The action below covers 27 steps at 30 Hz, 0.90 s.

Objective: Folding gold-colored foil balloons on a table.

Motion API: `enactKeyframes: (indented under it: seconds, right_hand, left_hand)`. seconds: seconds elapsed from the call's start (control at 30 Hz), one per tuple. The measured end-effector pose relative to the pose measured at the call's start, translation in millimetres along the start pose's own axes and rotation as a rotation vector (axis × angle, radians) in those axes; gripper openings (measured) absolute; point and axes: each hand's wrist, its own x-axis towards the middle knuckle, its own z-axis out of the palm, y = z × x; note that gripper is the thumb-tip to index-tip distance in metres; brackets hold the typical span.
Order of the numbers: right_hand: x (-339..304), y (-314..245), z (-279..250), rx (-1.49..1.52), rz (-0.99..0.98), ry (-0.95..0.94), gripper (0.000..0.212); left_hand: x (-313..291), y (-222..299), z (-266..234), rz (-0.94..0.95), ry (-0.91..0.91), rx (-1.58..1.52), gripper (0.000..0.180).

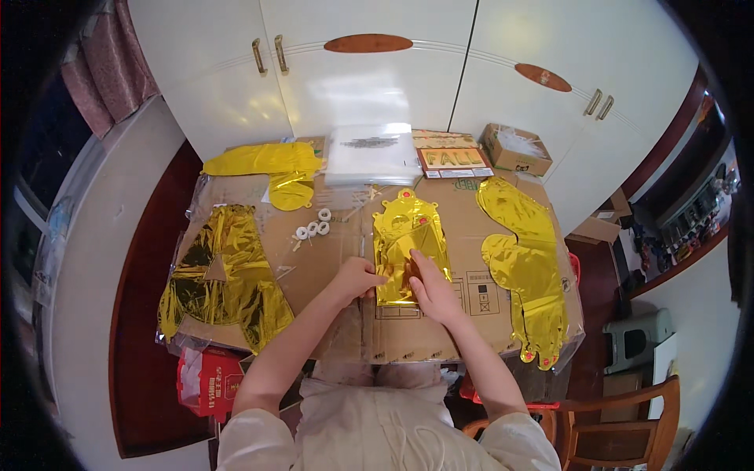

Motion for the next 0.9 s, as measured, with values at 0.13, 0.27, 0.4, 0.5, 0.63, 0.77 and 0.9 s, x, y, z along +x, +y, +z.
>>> enactKeyframes:
  seconds: [0.13, 0.27, 0.4, 0.5, 0.63, 0.77, 0.9]
  right_hand:
    - [0.0, 2.7, 1.6, -0.010, -0.002, 0.000, 0.054]
    - [-0.8, 1.5, 2.0, 0.014, -0.006, 0.029, 0.049]
    - [0.9, 4.1, 4.3, -0.217, -0.201, -0.014, 0.039]
    - [0.3, -1.6, 2.4, -0.287, -0.274, -0.023, 0.032]
    - [-2.3, -0.5, 2.9, -0.311, -0.332, -0.035, 0.028]
    - [-3.6, -3.0, 1.9, -0.339, -0.347, -0.092, 0.030]
    - [-3.1, -4.0, 1.2, -0.308, -0.367, -0.150, 0.036]
  left_hand:
    - [3.5, -1.9, -1.6, -0.078, -0.068, -0.108, 0.016]
    - [8.9, -9.2, -8.8, -0.126, -0.187, -0.285, 0.012]
    - [11.6, -13.2, -5.9, -0.102, -0.129, -0.310, 0.011]
    - [12.5, -8.6, -5.3, -0.114, -0.102, -0.258, 0.011]
    - [13.7, 5.2, -9.1, -0.061, -0.093, -0.097, 0.010]
    - [23.0, 4.8, -13.3, 0.000, -0.077, 0.014, 0.009]
    - [26.3, 6.5, -18.4, 0.027, -0.110, 0.037, 0.009]
